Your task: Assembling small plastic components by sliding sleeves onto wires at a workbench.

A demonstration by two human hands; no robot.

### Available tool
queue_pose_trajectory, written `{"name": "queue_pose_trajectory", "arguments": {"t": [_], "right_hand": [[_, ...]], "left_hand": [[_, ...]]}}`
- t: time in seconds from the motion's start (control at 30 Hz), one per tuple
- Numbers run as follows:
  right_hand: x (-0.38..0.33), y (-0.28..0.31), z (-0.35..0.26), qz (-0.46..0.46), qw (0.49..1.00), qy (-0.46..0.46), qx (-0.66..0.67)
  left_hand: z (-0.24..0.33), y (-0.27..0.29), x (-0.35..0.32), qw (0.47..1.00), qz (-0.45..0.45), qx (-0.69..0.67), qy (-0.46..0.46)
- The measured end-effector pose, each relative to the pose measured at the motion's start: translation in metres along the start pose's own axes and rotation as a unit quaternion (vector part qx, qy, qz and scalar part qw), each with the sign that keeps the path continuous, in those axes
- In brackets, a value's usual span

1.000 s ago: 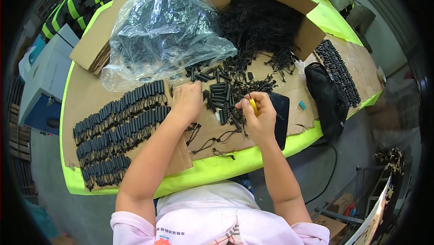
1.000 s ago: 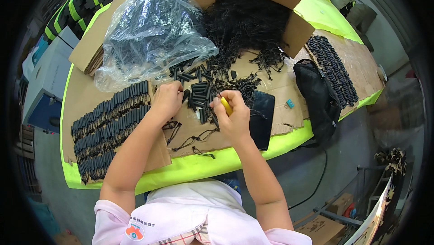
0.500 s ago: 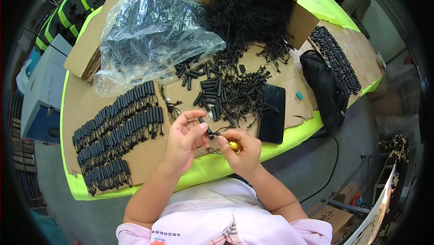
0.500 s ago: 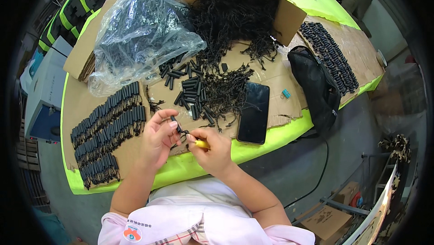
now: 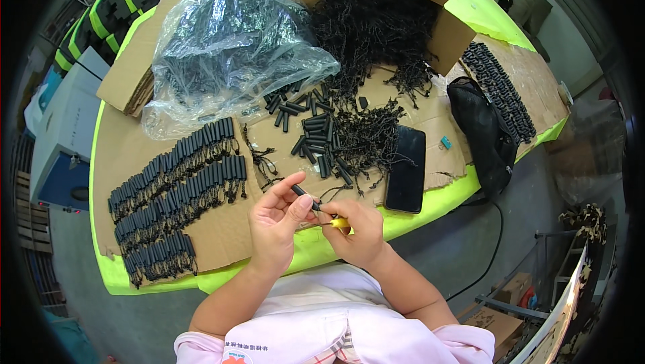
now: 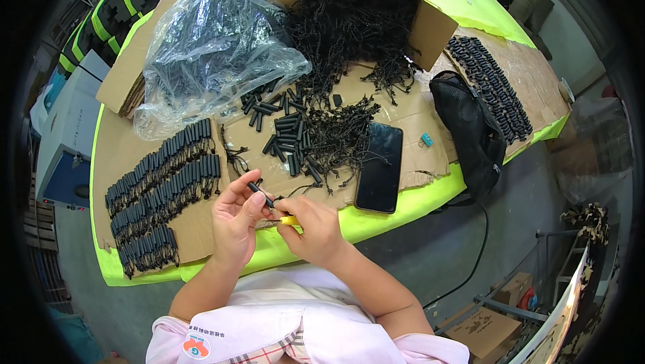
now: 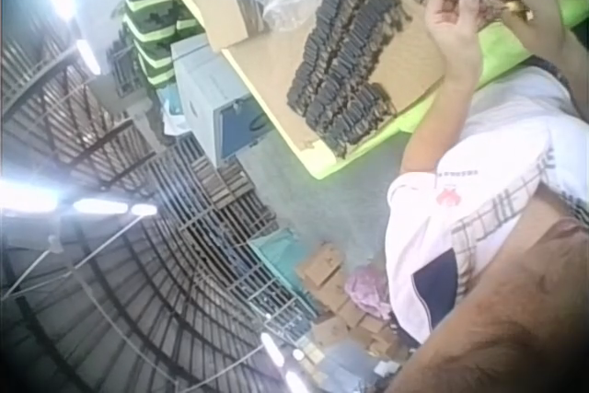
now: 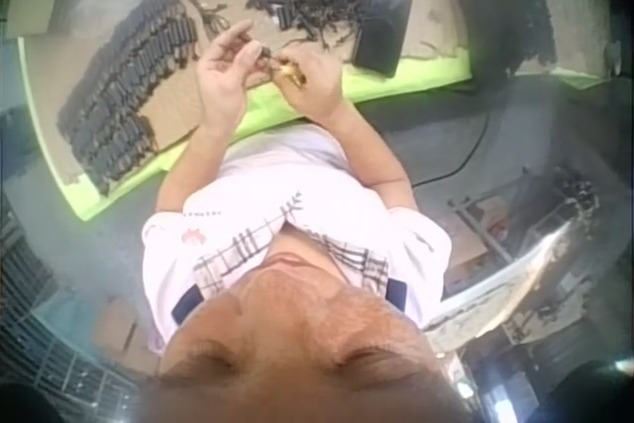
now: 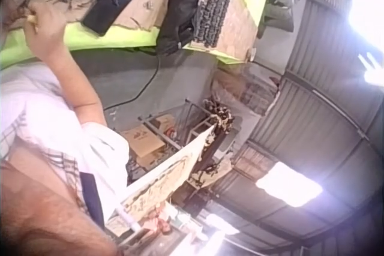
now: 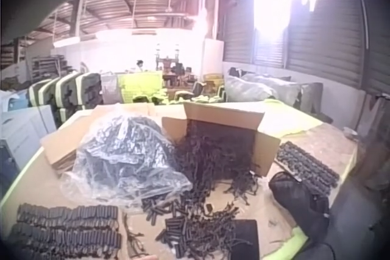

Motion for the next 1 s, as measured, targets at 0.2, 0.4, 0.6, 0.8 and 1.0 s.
{"name": "queue_pose_trajectory", "arguments": {"t": [0.2, 0.4, 0.6, 0.8, 1.0], "right_hand": [[-0.009, -0.010, 0.001, 0.017, 0.888, -0.279, 0.365], [-0.003, 0.001, -0.003, -0.037, 0.987, -0.136, 0.074], [-0.006, 0.001, -0.009, -0.039, 0.992, -0.025, -0.118], [-0.007, -0.015, -0.016, -0.023, 0.988, -0.039, -0.150], [-0.005, -0.014, -0.016, -0.104, 0.989, -0.063, -0.079]], "left_hand": [[-0.002, -0.003, 0.000, 0.997, -0.047, 0.047, -0.028], [-0.003, 0.007, 0.005, 0.991, -0.013, -0.108, 0.076], [-0.007, 0.005, 0.002, 0.988, 0.031, -0.138, 0.058], [-0.017, 0.008, -0.007, 0.991, 0.052, 0.048, -0.112], [0.004, 0.045, -0.023, 0.975, 0.119, 0.140, -0.121]]}}
Point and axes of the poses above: each hand's wrist, its own x-axis towards the middle knuckle, its own y-axis out of the back of the hand, z = x × y, the point moved 1 cm from there along x, towards the middle knuckle, and after that the axes turned 5 degrees about -z, right-handed, at the moved point
